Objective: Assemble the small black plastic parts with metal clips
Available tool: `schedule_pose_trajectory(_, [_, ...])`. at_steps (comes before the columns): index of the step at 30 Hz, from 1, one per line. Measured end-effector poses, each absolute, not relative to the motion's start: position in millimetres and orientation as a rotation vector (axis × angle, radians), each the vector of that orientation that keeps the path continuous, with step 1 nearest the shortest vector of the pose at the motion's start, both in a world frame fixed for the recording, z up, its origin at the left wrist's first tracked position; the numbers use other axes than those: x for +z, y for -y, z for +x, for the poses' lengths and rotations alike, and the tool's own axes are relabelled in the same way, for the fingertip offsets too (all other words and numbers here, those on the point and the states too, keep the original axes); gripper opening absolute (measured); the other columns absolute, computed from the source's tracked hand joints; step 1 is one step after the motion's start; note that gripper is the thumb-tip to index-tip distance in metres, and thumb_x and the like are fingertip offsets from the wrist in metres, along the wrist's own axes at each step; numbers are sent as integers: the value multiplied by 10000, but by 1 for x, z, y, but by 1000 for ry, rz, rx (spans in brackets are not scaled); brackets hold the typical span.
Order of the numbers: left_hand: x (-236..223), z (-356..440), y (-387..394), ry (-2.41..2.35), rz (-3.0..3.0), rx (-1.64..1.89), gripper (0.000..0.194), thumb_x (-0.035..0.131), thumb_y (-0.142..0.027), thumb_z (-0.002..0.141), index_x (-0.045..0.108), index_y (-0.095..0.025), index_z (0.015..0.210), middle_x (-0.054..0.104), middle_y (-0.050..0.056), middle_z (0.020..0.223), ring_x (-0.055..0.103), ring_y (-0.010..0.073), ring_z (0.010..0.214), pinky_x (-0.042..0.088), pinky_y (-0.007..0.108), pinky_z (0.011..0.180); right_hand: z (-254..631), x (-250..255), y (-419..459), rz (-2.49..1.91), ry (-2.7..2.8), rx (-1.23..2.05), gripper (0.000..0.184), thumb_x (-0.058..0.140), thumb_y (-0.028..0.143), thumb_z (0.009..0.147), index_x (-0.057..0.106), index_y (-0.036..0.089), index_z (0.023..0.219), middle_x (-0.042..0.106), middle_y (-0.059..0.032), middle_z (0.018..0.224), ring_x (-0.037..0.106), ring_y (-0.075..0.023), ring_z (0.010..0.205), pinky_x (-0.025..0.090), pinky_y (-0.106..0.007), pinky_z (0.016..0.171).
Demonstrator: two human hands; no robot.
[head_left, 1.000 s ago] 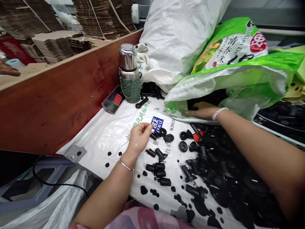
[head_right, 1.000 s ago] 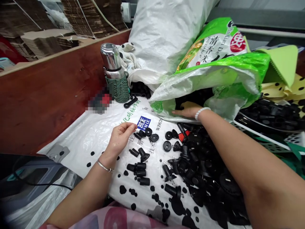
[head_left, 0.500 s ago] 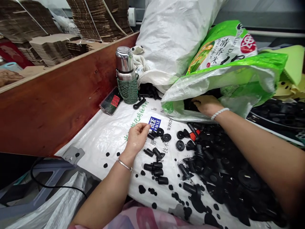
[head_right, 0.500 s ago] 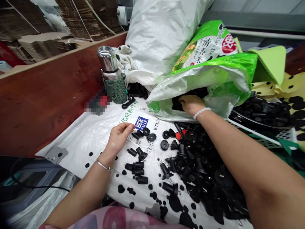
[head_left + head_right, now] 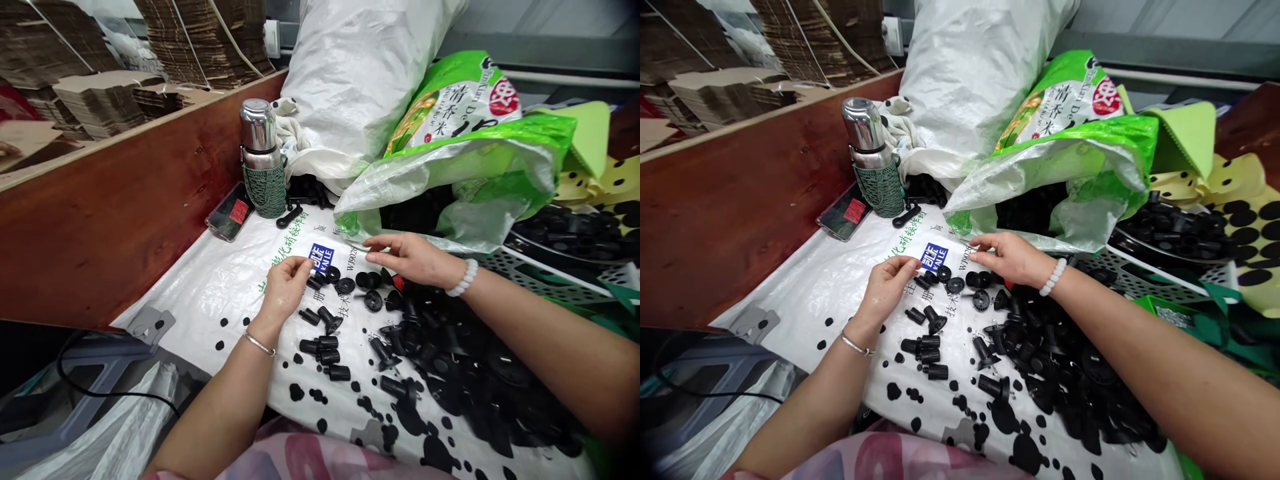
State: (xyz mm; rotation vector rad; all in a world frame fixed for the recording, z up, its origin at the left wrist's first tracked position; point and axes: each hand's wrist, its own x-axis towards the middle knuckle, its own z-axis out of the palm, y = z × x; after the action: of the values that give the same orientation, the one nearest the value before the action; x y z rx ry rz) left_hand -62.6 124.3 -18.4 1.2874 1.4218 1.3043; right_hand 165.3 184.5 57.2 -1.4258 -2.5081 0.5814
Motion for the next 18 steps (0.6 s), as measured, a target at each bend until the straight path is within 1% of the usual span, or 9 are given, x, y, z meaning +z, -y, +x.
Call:
schedule_pose_trajectory(2, [-18,-63,-124,-1437,1314,1294,261,536,-367,798,649,-133,828,661,47,764,599,135,658,475,242,611,176,61,-198,-1507,2431,440,384,470,440,810,659,164,1001,696,-55,923,631,-208,782,469,-300,694])
schedule_pose_trajectory(4, [-17,-63,-124,-1456,1349,1283,262,524,-362,806,645,-130,830,658,45,749,595,134,642,473,241,598,190,69,-214,-1651,2344,218,392,454,415,819,668,131,985,682,-118,950,616,-273,851,444,-371,729])
schedule_pose_trajectory(6, [-16,-63,-124,-1488,1396,1275,252,512,-348,813,641,-132,829,651,42,728,588,137,635,472,248,602,201,78,-227,-1832,2316,-154,401,479,431,805,673,129,984,672,-147,966,597,-316,894,426,-403,729])
schedule_pose_trajectory(7, [-15,-62,-123,-1510,1425,1272,241,509,-337,814,640,-135,827,649,43,728,585,142,642,472,257,614,204,81,-231,-1854,2342,-297,399,497,434,798,674,129,985,665,-155,981,584,-326,922,416,-406,740])
schedule_pose_trajectory(9, [-12,-60,-122,-1556,1501,1261,204,521,-303,803,641,-141,832,647,53,770,584,160,694,471,289,670,202,83,-231,-1829,2414,-434,395,500,434,803,666,134,999,662,-151,988,573,-319,945,407,-392,752])
schedule_pose_trajectory(12, [-9,-56,-119,-1577,1640,1229,176,579,-249,753,646,-166,893,638,67,909,572,205,859,436,354,820,181,74,-216,-1662,2601,-329,377,413,394,864,636,143,1035,666,-127,965,588,-271,908,411,-355,741])
schedule_pose_trajectory(14, [-9,-53,-117,-1609,1796,1146,265,618,-245,722,634,-175,977,622,77,985,547,236,953,389,394,897,163,64,-202,-1512,2767,-204,334,421,377,868,633,174,1029,672,-90,952,595,-233,889,416,-315,735])
schedule_pose_trajectory(16, [-10,-51,-117,-1701,1974,985,351,634,-276,716,610,-163,1048,607,95,1019,532,259,988,367,417,919,146,55,-190,-1379,2912,-82,281,477,344,847,633,197,1028,673,-66,950,602,-208,871,420,-284,721])
schedule_pose_trajectory(18, [-13,-51,-116,-1801,2099,812,379,622,-322,733,598,-152,1071,604,102,1000,537,265,973,369,422,906,134,49,-181,-1261,3033,22,268,524,289,820,623,218,1060,664,-55,968,606,-194,870,420,-265,712])
